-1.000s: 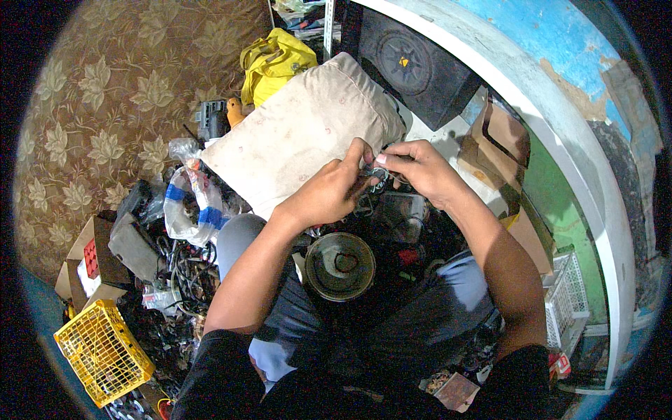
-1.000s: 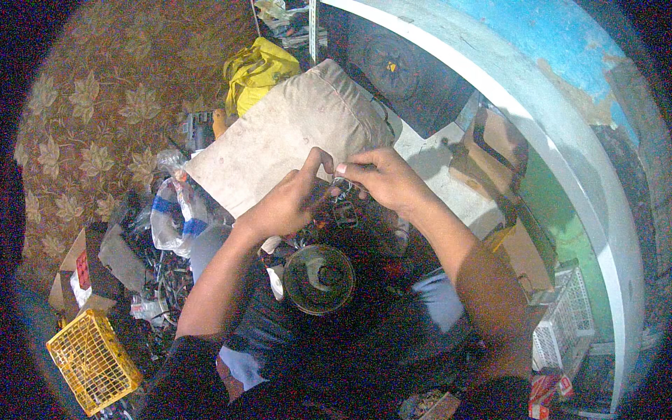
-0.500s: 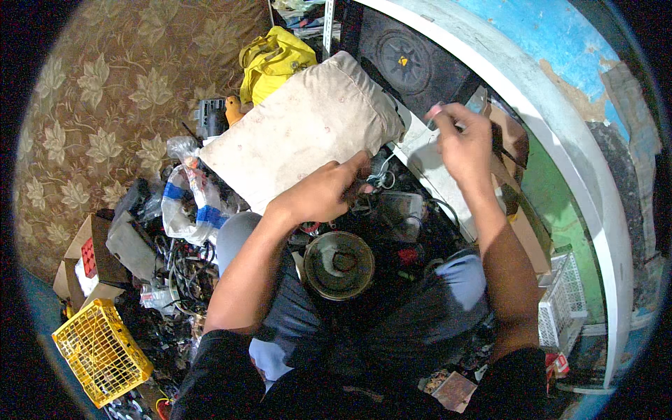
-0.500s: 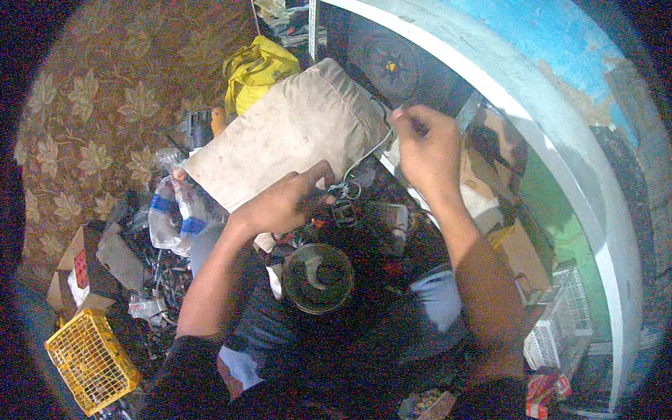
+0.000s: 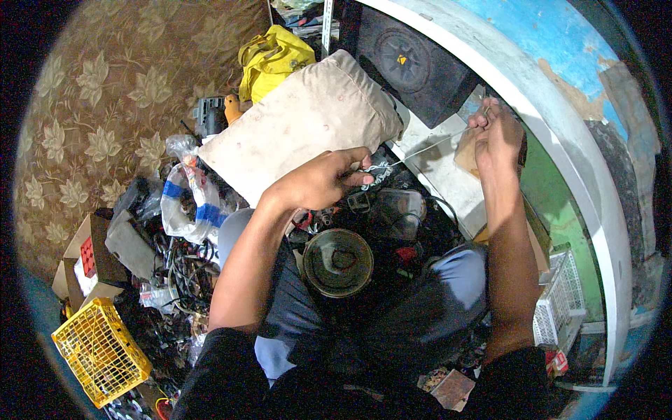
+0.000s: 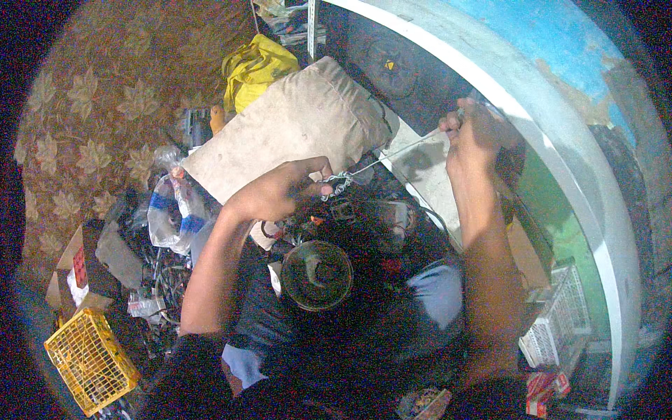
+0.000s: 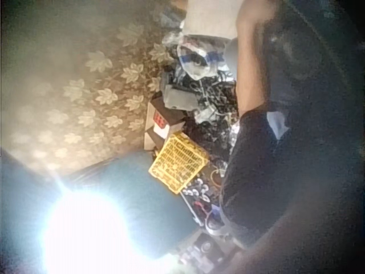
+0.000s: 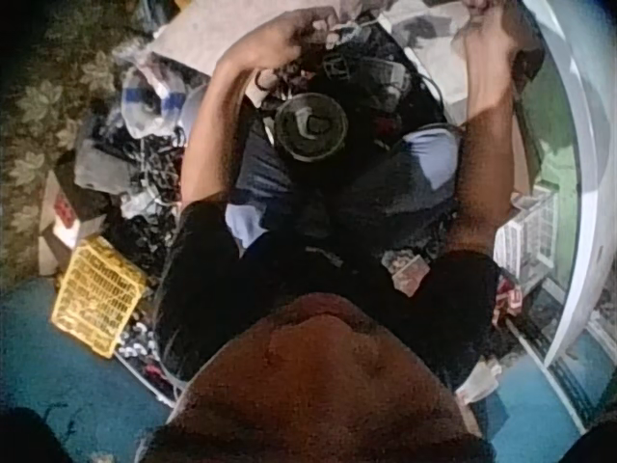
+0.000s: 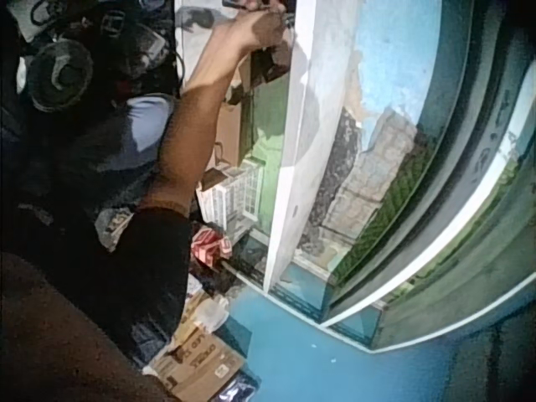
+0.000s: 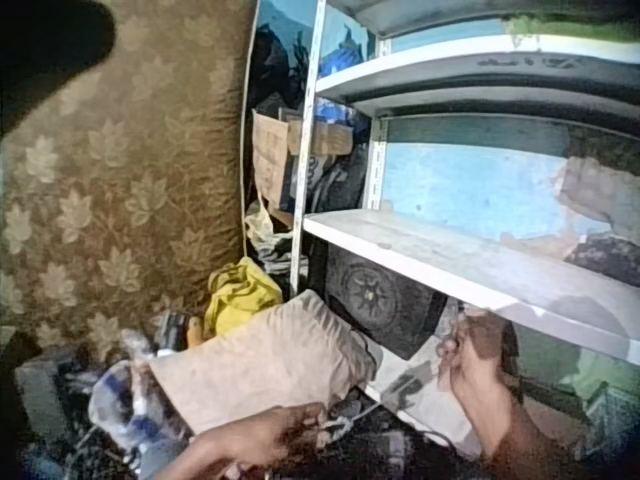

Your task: The person sits on the floor and works on a small electronic component, likely a cable or connector. They use their hands to strip the insulation from the wires and twist the exposed strands together. The task involves repetitive manipulation of the wires to prepare them for connection.

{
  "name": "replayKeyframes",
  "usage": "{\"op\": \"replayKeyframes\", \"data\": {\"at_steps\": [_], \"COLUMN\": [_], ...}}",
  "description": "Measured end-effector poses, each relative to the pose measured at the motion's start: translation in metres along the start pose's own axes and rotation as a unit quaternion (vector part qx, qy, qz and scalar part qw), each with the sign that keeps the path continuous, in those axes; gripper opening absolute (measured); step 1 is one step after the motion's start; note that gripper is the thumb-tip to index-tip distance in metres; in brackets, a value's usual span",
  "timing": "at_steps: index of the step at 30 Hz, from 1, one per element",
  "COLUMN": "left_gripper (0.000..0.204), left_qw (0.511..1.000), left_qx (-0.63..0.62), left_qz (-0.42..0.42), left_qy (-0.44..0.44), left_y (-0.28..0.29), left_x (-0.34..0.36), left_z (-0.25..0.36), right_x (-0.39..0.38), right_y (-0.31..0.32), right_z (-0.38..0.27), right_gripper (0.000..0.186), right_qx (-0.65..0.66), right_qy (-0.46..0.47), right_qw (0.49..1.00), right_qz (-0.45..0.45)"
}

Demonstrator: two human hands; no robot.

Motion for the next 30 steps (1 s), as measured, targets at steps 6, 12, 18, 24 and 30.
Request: {"op": "replayKeyframes", "data": {"at_steps": [6,12,18,24,30], "left_gripper": [0.018,0.016,0.016,0.016,0.016], "left_qw": [0.987,0.946,0.934,0.926,0.927], "left_qx": [-0.052,-0.151,-0.099,-0.021,0.051], "left_qz": [0.153,0.284,0.342,0.377,0.372], "left_qy": [-0.017,0.05,0.016,-0.018,-0.028], "left_y": [0.008,0.022,0.028,0.035,0.034], "left_x": [0.002,0.0,-0.001,-0.005,-0.01], "left_z": [-0.004,-0.01,-0.008,-0.005,-0.001], "right_x": [-0.017,-0.049,-0.085,-0.107,-0.104], "right_y": [-0.016,-0.052,-0.087,-0.116,-0.128], "right_z": [-0.013,-0.025,-0.021,-0.01,0.007], "right_gripper": [0.016,0.026,0.023,0.02,0.016], "right_qx": [-0.033,-0.037,-0.316,-0.373,-0.415], "right_qy": [0.083,0.134,0.248,0.37,0.319], "right_qw": [0.996,0.987,0.89,0.758,0.752], "right_qz": [0.011,-0.076,-0.215,-0.386,-0.401]}}
Point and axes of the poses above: each hand's wrist, its own x-axis towards the middle knuckle, its own y-axis out of the back of the hand, z = x × y, the point moved 5 cm from there along x, towards the middle knuckle, and after that the axes turned 9 degrees about -x, right-handed, at the moved point
